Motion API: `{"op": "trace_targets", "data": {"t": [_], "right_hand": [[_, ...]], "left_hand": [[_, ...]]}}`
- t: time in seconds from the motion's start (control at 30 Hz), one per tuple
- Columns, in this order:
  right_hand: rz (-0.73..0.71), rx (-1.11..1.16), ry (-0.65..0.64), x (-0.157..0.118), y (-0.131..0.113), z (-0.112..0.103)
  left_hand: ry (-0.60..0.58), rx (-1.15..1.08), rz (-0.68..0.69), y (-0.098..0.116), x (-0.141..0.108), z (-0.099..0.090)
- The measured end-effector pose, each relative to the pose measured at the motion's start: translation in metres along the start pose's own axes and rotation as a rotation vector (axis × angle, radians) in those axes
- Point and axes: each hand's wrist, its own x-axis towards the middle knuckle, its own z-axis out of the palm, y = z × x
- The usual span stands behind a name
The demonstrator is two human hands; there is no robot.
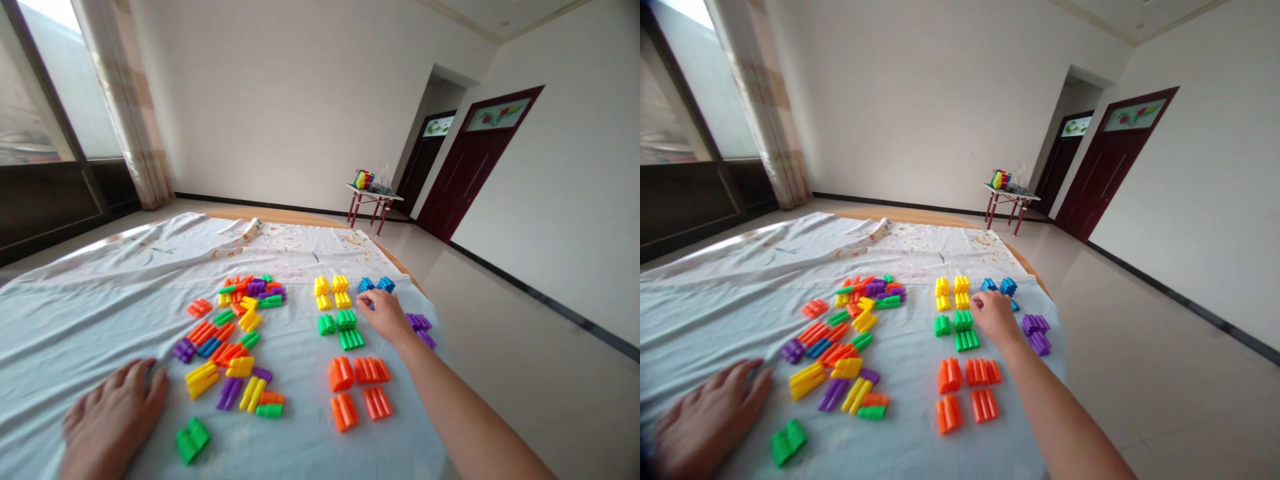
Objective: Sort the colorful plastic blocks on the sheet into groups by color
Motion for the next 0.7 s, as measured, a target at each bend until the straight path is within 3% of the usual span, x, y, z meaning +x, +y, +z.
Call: {"op": "trace_targets", "data": {"t": [0.2,0.33,0.57,0.7], "right_hand": [[-0.255,0.212,-0.138,-0.02,-0.117,0.031],[-0.389,0.249,-0.296,-0.032,-0.167,0.049],[-0.622,0.297,-0.416,-0.057,-0.205,0.075],[-0.577,0.176,-0.432,-0.06,-0.207,0.08]], "left_hand": [[0.025,-0.091,0.093,-0.004,-0.005,-0.001],[0.025,-0.148,0.094,-0.003,-0.009,0.0],[0.032,-0.135,0.123,-0.004,-0.016,-0.007],[0.018,-0.13,0.133,-0.005,-0.018,-0.009]]}}
